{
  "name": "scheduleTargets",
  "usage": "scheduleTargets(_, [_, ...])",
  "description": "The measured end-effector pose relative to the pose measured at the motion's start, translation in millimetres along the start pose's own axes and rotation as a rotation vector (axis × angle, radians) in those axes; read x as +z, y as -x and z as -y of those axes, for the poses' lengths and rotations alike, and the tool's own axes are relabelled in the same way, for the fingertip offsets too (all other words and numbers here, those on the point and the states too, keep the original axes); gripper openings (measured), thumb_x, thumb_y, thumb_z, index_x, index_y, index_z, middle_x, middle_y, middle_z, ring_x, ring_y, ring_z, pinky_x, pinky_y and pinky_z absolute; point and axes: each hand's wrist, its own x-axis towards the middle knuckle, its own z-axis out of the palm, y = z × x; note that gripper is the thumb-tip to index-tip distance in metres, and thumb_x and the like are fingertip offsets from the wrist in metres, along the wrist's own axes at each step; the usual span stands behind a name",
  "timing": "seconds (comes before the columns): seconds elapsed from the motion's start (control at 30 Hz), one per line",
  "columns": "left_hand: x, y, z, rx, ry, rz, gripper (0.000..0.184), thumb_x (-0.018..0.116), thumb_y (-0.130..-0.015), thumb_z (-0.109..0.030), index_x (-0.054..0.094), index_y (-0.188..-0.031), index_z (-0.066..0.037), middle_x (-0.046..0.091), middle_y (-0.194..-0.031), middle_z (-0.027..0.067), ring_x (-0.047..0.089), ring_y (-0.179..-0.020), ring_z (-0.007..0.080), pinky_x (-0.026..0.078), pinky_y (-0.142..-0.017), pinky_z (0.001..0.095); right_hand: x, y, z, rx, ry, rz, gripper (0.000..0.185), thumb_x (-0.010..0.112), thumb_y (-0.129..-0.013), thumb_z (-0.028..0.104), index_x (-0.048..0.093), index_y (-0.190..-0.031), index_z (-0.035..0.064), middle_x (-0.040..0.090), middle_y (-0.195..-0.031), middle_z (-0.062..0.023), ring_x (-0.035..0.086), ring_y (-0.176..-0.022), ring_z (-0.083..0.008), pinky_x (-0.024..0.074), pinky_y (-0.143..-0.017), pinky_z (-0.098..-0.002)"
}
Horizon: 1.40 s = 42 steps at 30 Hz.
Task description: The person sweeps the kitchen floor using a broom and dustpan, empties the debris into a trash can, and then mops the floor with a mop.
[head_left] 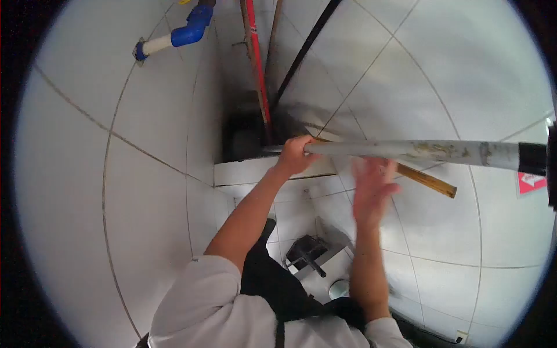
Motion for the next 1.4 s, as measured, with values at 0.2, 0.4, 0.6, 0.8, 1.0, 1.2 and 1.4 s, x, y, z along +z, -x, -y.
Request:
scheduleTargets(0.2, [-24.4, 2.4, -28.8, 0.163, -0.005, 0.045, 0.021, 0.070, -0.060, -0.013, 0.070, -0.081, -0.010, 0.067, -0.078, 0.0117, 0.064, -0.076, 0.0319, 0.050, -0.069, 0.0393, 79.2, -74.6, 149.9, -0.373, 0.002, 0.843, 0.022, 0.060, -0.088, 0.032, 0.048, -0.088, 0.0142, 0.050, -0.070, -0.0005, 0.043, -0.059, -0.0095, 0.0333, -0.049, -0.0264])
scheduleTargets(0.4, [-28.6, -24.5, 31.1, 0.041, -0.080, -0.030, 0.020, 0.070, -0.057, -0.015, 0.070, -0.077, -0.011, 0.068, -0.076, 0.0107, 0.066, -0.073, 0.0312, 0.051, -0.066, 0.0384, 91.5, -84.2, 63.8, -0.218, -0.058, 0.484, 0.030, 0.048, -0.096, 0.024, 0.042, -0.070, 0.0129, 0.042, -0.053, 0.0005, 0.038, -0.043, -0.0147, 0.0303, -0.036, -0.0274])
scheduleTargets(0.6, [-28.6, -23.4, 56.9, 0.085, -0.066, -0.044, 0.023, 0.070, -0.055, -0.019, 0.067, -0.075, -0.009, 0.066, -0.072, 0.0114, 0.065, -0.073, 0.0332, 0.049, -0.065, 0.0410, 101.0, -104.4, 58.8, -0.221, -0.118, 0.774, 0.025, 0.047, -0.097, 0.022, 0.043, -0.074, 0.0117, 0.039, -0.052, -0.0008, 0.039, -0.044, -0.0155, 0.0333, -0.040, -0.0285])
scheduleTargets(0.8, [-52.3, -18.5, -20.3, 0.183, 0.067, -0.009, 0.016, 0.069, -0.057, -0.016, 0.063, -0.068, -0.006, 0.062, -0.069, 0.0141, 0.060, -0.065, 0.0356, 0.046, -0.057, 0.0393, 105.9, -93.1, 57.0, -0.237, -0.068, 0.468, 0.024, 0.043, -0.097, 0.016, 0.044, -0.074, 0.0109, 0.040, -0.054, -0.0007, 0.040, -0.045, -0.0143, 0.0340, -0.042, -0.0268])
scheduleTargets(1.0, [-54.7, -18.6, 0.7, 0.181, 0.010, -0.050, 0.015, 0.065, -0.056, -0.014, 0.064, -0.070, -0.007, 0.063, -0.070, 0.0135, 0.062, -0.066, 0.0336, 0.047, -0.057, 0.0396, 110.5, -77.5, 62.5, -0.240, -0.110, 0.311, 0.026, 0.041, -0.098, 0.016, 0.046, -0.072, 0.0102, 0.041, -0.057, -0.0009, 0.039, -0.047, -0.0132, 0.0340, -0.044, -0.0259])
scheduleTargets(1.2, [-29.8, -20.5, 37.9, 0.132, 0.049, -0.075, 0.011, 0.069, -0.061, -0.016, 0.065, -0.067, -0.008, 0.061, -0.065, 0.0129, 0.061, -0.061, 0.0335, 0.045, -0.054, 0.0381, 104.9, -96.8, 50.9, -0.224, -0.034, 0.422, 0.025, 0.040, -0.098, 0.017, 0.048, -0.075, 0.0101, 0.043, -0.059, 0.0003, 0.043, -0.050, -0.0116, 0.0381, -0.049, -0.0240])
scheduleTargets(1.4, [-54.5, -22.0, 0.2, 0.160, 0.032, -0.040, 0.009, 0.068, -0.061, -0.011, 0.061, -0.063, -0.007, 0.058, -0.061, 0.0138, 0.059, -0.057, 0.0332, 0.044, -0.053, 0.0375, 103.1, -83.7, 53.7, -0.203, -0.075, 0.461, 0.022, 0.041, -0.098, 0.017, 0.050, -0.079, 0.0091, 0.044, -0.060, -0.0005, 0.045, -0.053, -0.0121, 0.0397, -0.050, -0.0245])
